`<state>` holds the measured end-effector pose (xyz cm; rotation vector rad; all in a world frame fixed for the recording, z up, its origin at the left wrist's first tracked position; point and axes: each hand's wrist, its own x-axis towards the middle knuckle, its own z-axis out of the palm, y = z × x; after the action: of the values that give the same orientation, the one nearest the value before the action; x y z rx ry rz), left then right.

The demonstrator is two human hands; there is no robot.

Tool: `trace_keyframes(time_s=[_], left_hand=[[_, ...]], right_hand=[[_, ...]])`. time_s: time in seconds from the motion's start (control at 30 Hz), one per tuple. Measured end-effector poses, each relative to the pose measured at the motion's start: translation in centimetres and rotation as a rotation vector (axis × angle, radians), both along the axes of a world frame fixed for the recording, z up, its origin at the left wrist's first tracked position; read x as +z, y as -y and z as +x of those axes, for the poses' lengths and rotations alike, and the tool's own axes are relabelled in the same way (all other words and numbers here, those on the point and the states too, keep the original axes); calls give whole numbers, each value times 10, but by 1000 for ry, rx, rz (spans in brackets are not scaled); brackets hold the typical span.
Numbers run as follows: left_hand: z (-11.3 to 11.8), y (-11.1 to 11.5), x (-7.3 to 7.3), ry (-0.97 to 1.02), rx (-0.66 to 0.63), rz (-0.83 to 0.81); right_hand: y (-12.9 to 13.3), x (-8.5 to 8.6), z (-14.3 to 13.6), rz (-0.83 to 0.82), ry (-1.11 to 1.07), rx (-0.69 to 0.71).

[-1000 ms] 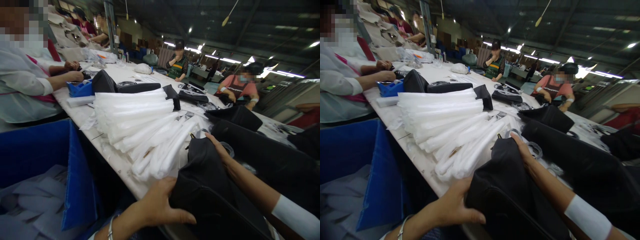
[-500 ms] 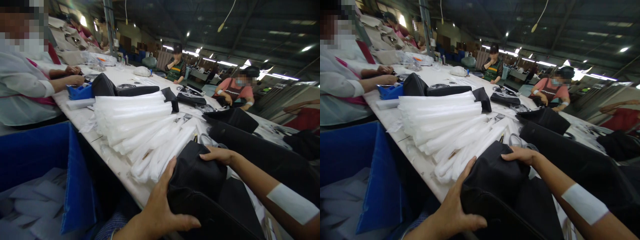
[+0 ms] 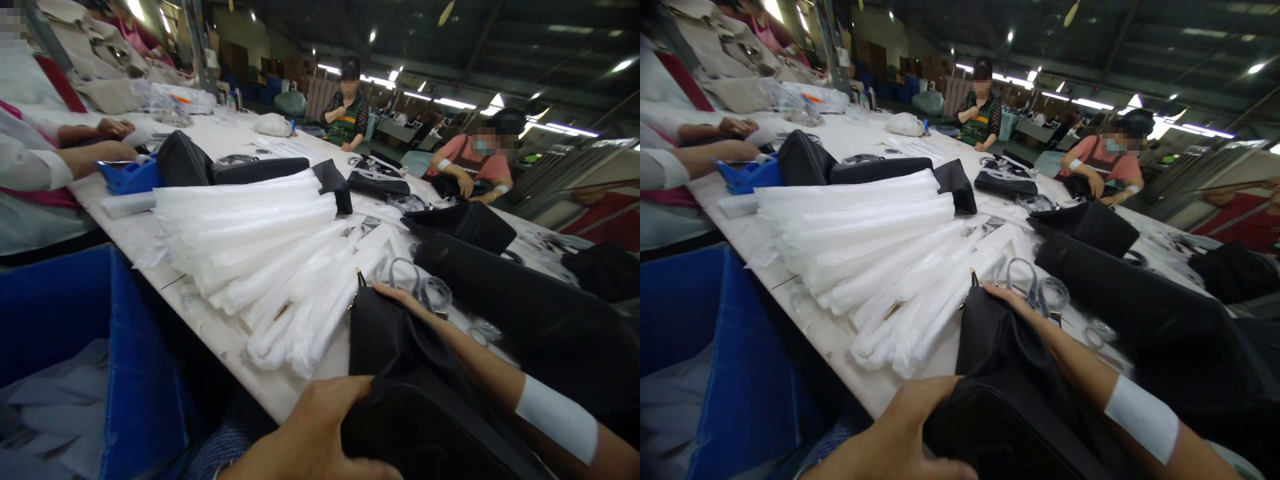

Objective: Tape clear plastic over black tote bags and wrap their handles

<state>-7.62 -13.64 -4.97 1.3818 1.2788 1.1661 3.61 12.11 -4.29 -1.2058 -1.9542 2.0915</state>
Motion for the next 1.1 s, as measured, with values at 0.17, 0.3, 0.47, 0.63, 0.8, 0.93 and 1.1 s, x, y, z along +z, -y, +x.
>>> trace_keyframes(time_s=[0.17,0.3,0.47,0.63,0.8,0.93,1.1], left_hand=[[1,2,-23,-70,104,56],[6,10,-34,-32,119,95],[2,11,-26,56,82,34],[-8,7,-18,142,41,-80],[-37,-2,-2,463,-175,-257],[-50,-23,26,255,-111,-485],[-40,-56,57,-347,-93,-544]], right_hand=[[-18,12,-5,320,273,63],[-15,50,5,824,260,25],[61,102,45,901,122,331],[145,80,84,1090,165,354],[181,47,87,1200,104,358],[199,42,76,1236,92,375],[210,36,64,1251,56,397]])
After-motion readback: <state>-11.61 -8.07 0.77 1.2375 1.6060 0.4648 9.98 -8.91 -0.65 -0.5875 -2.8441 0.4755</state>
